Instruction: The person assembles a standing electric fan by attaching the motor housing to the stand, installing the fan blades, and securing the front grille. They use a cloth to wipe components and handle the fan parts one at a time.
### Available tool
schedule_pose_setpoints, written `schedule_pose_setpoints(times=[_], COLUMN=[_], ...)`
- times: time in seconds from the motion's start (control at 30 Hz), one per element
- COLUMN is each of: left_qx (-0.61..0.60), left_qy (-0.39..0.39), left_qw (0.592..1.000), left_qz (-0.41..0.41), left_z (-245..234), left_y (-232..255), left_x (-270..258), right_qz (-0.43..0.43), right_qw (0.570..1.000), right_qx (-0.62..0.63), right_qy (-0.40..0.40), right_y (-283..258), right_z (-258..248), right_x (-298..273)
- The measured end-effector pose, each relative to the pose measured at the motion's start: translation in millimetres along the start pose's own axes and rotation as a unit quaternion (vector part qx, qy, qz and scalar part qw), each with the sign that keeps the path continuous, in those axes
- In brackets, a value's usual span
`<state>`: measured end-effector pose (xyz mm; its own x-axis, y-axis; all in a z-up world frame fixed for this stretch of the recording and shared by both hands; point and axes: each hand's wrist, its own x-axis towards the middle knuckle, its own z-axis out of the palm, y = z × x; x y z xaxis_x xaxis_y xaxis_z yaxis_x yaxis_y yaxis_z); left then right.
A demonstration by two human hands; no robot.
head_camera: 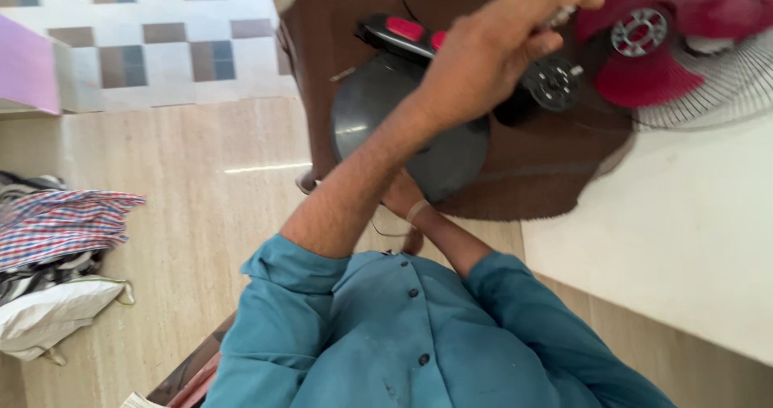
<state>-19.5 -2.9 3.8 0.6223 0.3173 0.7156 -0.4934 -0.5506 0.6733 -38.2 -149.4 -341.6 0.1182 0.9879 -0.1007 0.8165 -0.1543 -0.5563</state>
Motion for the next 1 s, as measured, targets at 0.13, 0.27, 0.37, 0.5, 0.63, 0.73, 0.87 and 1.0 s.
schedule_pose_setpoints(times=[0.13, 0.27, 0.37, 0.5, 0.63, 0.73, 0.87, 1.0], left_qx=[0.039, 0.027, 0.034, 0.081, 0.13, 0.08, 0.012, 0.048], left_qy=[0.002, -0.009, 0.0, 0.028, 0.035, 0.023, 0.045, 0.056], left_qw=[0.999, 1.0, 0.999, 0.996, 0.989, 0.996, 0.999, 0.997], left_qz=[-0.013, -0.012, 0.006, 0.031, 0.054, -0.032, -0.024, -0.035], left_z=[7.6, 8.2, 4.3, 10.1, 16.3, 22.4, 20.4, 32.1], left_y=[-3.2, -3.9, -8.2, -11.2, -13.1, -16.4, -28.2, -43.0], left_x=[0.6, 3.8, 0.7, -10.7, -14.2, -23.3, -37.1, -70.4], right_qz=[-0.026, -0.06, -0.058, 0.034, 0.185, 0.242, 0.208, 0.069], right_qw=[0.998, 0.997, 0.994, 0.975, 0.942, 0.921, 0.921, 0.957], right_qx=[0.032, 0.027, -0.094, -0.2, -0.223, -0.121, -0.199, -0.216], right_qy=[0.057, 0.036, 0.024, 0.089, 0.17, 0.281, 0.263, 0.178], right_y=[-18.1, -16.6, 15.3, 60.8, 110.6, 129.8, 108.1, 64.6], right_z=[9.0, 14.4, -3.2, -25.6, -48.4, -43.3, -7.5, 29.9], right_x=[27.8, 13.3, -11.6, -57.8, -69.9, -77.2, -79.5, -78.5])
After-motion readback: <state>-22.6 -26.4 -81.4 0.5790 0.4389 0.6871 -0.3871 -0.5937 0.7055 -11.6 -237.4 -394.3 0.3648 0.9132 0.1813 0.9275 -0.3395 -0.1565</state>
